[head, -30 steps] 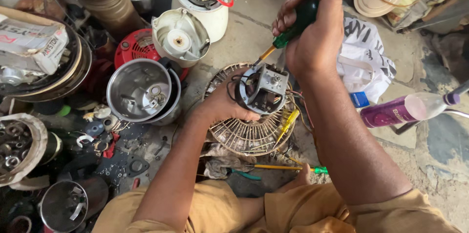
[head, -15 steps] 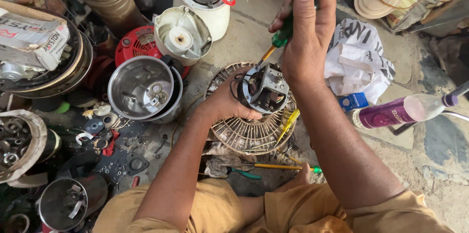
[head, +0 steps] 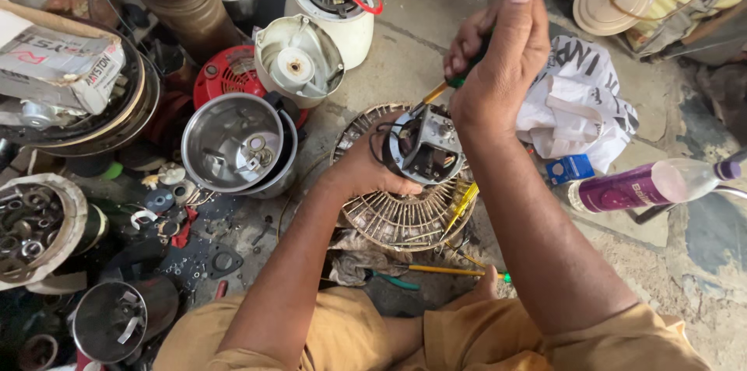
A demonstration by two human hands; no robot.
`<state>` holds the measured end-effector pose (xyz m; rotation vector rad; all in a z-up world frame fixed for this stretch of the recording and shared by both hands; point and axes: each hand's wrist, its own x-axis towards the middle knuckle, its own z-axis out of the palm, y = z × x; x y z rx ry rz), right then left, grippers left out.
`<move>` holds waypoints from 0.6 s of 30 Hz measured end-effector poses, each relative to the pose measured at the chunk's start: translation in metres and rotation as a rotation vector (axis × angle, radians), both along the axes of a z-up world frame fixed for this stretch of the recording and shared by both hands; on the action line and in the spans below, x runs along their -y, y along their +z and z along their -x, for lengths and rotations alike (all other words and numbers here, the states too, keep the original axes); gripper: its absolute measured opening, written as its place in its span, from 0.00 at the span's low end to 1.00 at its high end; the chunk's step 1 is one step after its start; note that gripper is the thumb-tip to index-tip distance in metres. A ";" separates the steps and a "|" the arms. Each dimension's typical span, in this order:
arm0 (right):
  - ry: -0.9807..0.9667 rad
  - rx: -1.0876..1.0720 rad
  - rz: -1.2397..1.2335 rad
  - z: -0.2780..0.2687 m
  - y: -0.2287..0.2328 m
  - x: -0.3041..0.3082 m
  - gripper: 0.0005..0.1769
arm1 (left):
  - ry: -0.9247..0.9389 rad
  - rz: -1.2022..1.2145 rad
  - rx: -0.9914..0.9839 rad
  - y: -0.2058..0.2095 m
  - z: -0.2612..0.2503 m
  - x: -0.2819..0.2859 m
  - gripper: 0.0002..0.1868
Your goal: The person repairs a fan motor by using a screwdriver to tighten and loosen screws on its housing. The person handles the motor, a fan cage, and various electrical components while sitting on the floor.
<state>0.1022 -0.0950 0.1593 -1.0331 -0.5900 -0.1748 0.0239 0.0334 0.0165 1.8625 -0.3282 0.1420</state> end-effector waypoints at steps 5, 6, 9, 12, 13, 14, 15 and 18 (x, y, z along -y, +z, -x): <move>-0.209 0.099 0.168 0.016 0.000 0.005 0.23 | 0.011 -0.061 0.042 -0.005 -0.001 0.003 0.61; -0.224 0.107 0.174 0.019 0.000 0.006 0.24 | 0.027 -0.135 0.097 -0.007 -0.002 0.004 0.61; -0.244 0.094 0.163 0.026 -0.001 0.007 0.24 | 0.162 -0.068 0.120 -0.017 0.009 0.012 0.64; -0.244 0.101 0.175 0.027 -0.002 0.006 0.24 | 0.284 -0.127 0.276 -0.016 0.018 0.020 0.63; -0.240 0.113 0.187 0.026 -0.001 0.007 0.24 | 0.296 -0.146 0.248 -0.013 0.019 0.022 0.63; -0.235 0.136 0.196 0.024 0.000 0.007 0.24 | 0.309 -0.165 0.220 -0.008 0.020 0.023 0.63; -0.209 0.138 0.187 0.023 -0.001 0.005 0.23 | 0.322 -0.187 0.188 -0.003 0.024 0.020 0.63; -0.117 0.118 0.143 0.022 -0.002 0.004 0.22 | 0.342 -0.157 0.404 0.012 0.033 0.017 0.63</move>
